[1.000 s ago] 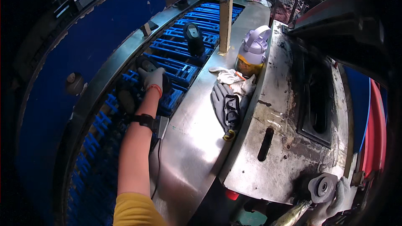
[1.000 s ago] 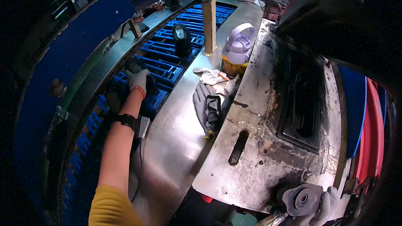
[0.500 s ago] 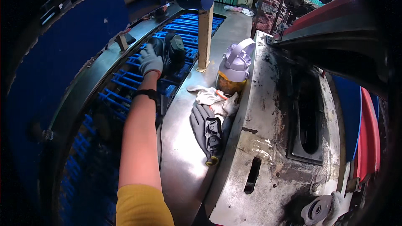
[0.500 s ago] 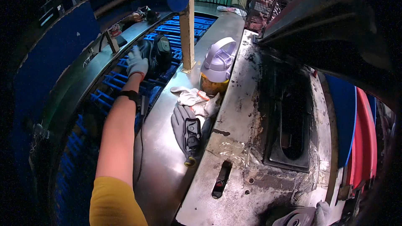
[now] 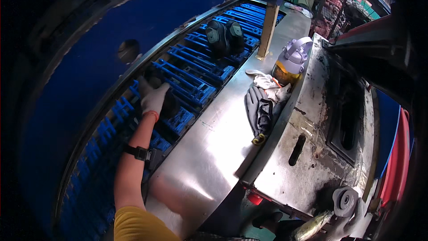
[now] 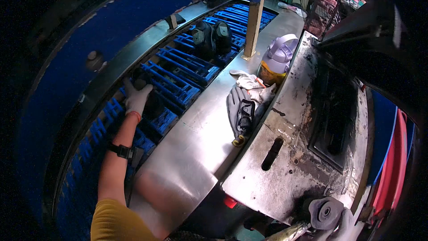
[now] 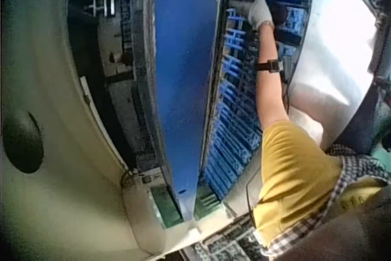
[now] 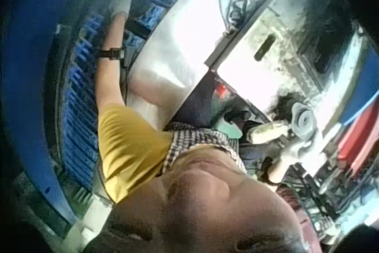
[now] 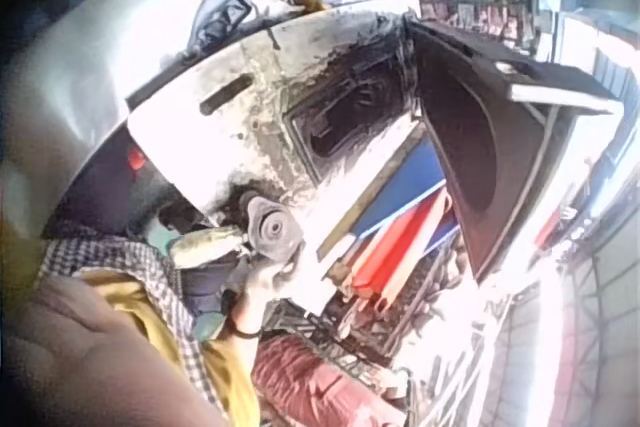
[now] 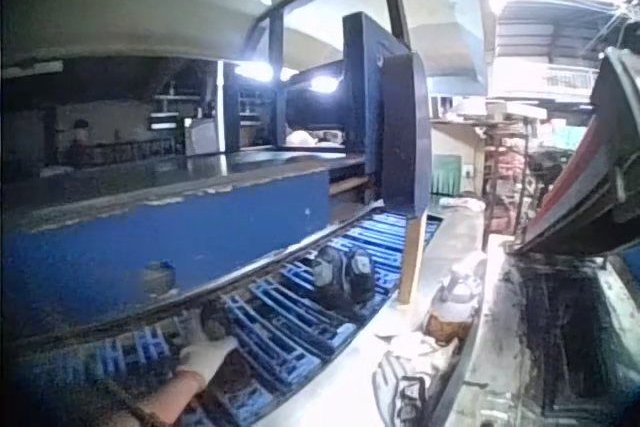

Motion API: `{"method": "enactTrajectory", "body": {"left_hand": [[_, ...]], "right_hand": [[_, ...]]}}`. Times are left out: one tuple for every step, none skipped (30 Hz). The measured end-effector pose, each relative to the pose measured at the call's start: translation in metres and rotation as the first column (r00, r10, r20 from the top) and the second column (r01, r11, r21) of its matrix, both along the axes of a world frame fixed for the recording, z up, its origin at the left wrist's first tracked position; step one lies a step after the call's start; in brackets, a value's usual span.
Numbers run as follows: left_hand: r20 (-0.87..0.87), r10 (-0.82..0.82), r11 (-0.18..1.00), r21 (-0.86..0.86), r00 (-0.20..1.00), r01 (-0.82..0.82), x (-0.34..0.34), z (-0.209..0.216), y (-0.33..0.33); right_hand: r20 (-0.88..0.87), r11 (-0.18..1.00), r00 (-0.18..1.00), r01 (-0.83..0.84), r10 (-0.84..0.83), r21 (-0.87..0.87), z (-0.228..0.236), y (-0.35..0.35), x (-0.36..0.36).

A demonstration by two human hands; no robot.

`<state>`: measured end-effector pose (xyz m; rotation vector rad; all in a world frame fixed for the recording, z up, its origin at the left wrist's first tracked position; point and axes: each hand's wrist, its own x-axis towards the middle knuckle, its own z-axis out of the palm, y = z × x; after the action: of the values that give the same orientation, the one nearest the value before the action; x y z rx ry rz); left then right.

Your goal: Operating a sole attaching press in a shoe factory to bond soles to lasted uppers.

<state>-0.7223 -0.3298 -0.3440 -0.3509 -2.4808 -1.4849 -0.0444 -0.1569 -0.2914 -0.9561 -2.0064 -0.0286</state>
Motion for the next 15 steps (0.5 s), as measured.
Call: {"method": "enactTrajectory", "body": {"left_hand": [[0.312, -0.035, 0.961, 0.272, 0.949, -0.054, -0.004, -0.01, -0.007], [0.312, -0.04, 0.961, 0.273, 0.949, -0.049, -0.011, -0.02, -0.009], [0.313, -0.016, 0.965, 0.255, 0.95, -0.068, -0.019, -0.031, -0.006], [0.356, 0.026, 0.978, 0.184, 0.934, -0.098, -0.029, -0.038, -0.006], [0.314, 0.0, 0.967, 0.241, 0.949, -0.08, -0.037, -0.045, -0.005], [0.412, -0.063, 0.979, 0.202, 0.909, -0.023, -0.045, -0.048, -0.007], [0.507, -0.117, 0.985, 0.166, 0.854, 0.037, -0.051, -0.05, -0.008], [0.512, -0.129, 0.985, 0.164, 0.849, 0.051, -0.053, -0.049, -0.015], [0.518, -0.141, 0.985, 0.161, 0.844, 0.065, -0.053, -0.046, -0.021], [0.581, -0.348, 0.89, 0.451, 0.736, 0.064, -0.05, -0.041, -0.03], [0.565, -0.558, 0.719, 0.695, 0.608, 0.015, -0.046, -0.036, -0.036], [0.506, -0.639, 0.639, 0.768, 0.579, 0.034, -0.041, -0.032, -0.041], [0.503, -0.643, 0.641, 0.766, 0.577, 0.045, -0.035, -0.029, -0.042], [0.429, -0.728, 0.515, 0.857, 0.535, 0.014, -0.03, -0.028, -0.04], [0.306, -0.821, 0.347, 0.938, 0.482, -0.005, -0.025, -0.028, -0.035]], "right_hand": [[-0.003, 1.0, 1.0, 0.001, -0.001, 0.002, -0.002, 0.0, 0.002], [-0.041, 0.999, 0.999, 0.031, -0.033, -0.036, -0.004, 0.002, 0.004], [-0.08, 0.995, 0.994, 0.065, -0.07, -0.074, -0.006, 0.004, 0.007], [-0.052, 0.994, 0.997, 0.058, -0.063, -0.093, -0.007, 0.006, 0.01], [-0.001, 0.995, 0.999, 0.036, -0.036, -0.093, -0.008, 0.007, 0.014], [0.011, 0.999, 1.0, 0.008, -0.008, -0.038, -0.009, 0.009, 0.017], [0.024, 1.0, 0.999, -0.021, 0.021, 0.014, -0.01, 0.01, 0.02], [0.018, 1.0, 1.0, -0.018, 0.018, 0.014, -0.011, 0.01, 0.022], [0.054, 0.998, 0.998, -0.016, 0.012, 0.057, -0.011, 0.011, 0.024], [0.085, 0.995, 0.996, -0.012, 0.003, 0.1, -0.012, 0.01, 0.026], [0.071, 0.995, 0.997, -0.003, -0.004, 0.097, -0.014, 0.01, 0.026], [0.073, 0.996, 0.997, -0.006, -0.001, 0.087, -0.015, 0.009, 0.027], [0.076, 0.997, 0.997, -0.01, 0.004, 0.078, -0.016, 0.009, 0.027], [0.064, 0.997, 0.998, -0.018, 0.013, 0.069, -0.017, 0.009, 0.026], [0.062, 0.998, 0.998, -0.01, 0.005, 0.065, -0.016, 0.008, 0.026]]}}
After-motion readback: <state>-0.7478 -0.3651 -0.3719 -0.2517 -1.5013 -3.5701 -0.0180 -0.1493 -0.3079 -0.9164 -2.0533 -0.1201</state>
